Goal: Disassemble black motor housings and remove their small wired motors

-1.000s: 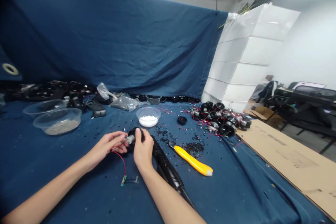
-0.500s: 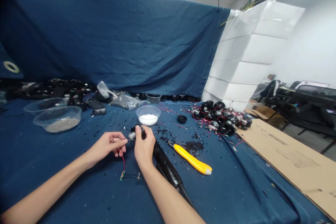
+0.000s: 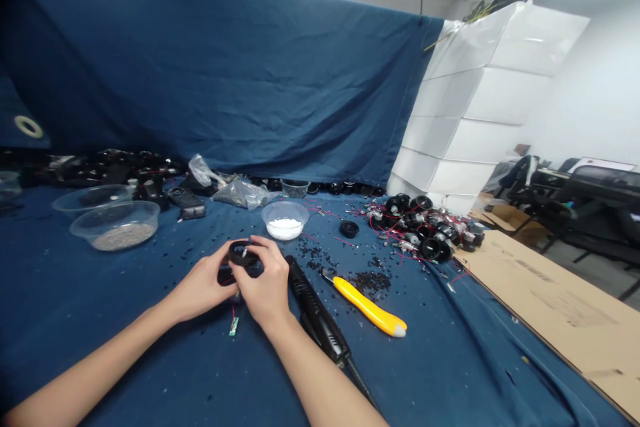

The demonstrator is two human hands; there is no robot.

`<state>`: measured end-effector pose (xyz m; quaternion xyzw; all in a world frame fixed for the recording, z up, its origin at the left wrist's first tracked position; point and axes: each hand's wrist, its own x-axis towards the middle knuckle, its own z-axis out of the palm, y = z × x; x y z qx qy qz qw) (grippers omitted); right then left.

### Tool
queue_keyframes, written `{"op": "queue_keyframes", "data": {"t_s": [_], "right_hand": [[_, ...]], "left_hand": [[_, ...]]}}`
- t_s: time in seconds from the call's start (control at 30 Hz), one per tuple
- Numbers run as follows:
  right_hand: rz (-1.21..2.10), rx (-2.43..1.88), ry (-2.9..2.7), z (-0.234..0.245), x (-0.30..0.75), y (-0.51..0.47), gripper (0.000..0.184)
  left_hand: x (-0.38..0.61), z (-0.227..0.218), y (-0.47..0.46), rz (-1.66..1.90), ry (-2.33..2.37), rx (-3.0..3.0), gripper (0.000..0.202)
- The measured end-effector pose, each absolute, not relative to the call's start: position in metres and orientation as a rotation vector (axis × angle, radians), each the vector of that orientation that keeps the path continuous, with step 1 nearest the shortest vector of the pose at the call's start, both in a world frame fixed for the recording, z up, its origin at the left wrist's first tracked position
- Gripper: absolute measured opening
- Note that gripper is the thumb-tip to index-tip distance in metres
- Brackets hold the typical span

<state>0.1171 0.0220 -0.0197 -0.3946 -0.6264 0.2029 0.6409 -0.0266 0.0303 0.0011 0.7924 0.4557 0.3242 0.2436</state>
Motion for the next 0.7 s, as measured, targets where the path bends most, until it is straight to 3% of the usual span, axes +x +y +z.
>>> {"op": "queue_keyframes", "data": {"t_s": [0.13,0.7], "right_hand": [[0.368,-0.799,-1.473,-0.0211,0.1171,0.0232,0.021],[0.39,-0.767,-1.523,-0.0173,0.1172,0.0205,0.026]], "left_hand": [[-0.0283,-0.0002,0.0319,0.965,1.26,2.188,0.069],[-0.0313,-0.0029,0.0341,1.086,1.217,2.226,0.053]]}}
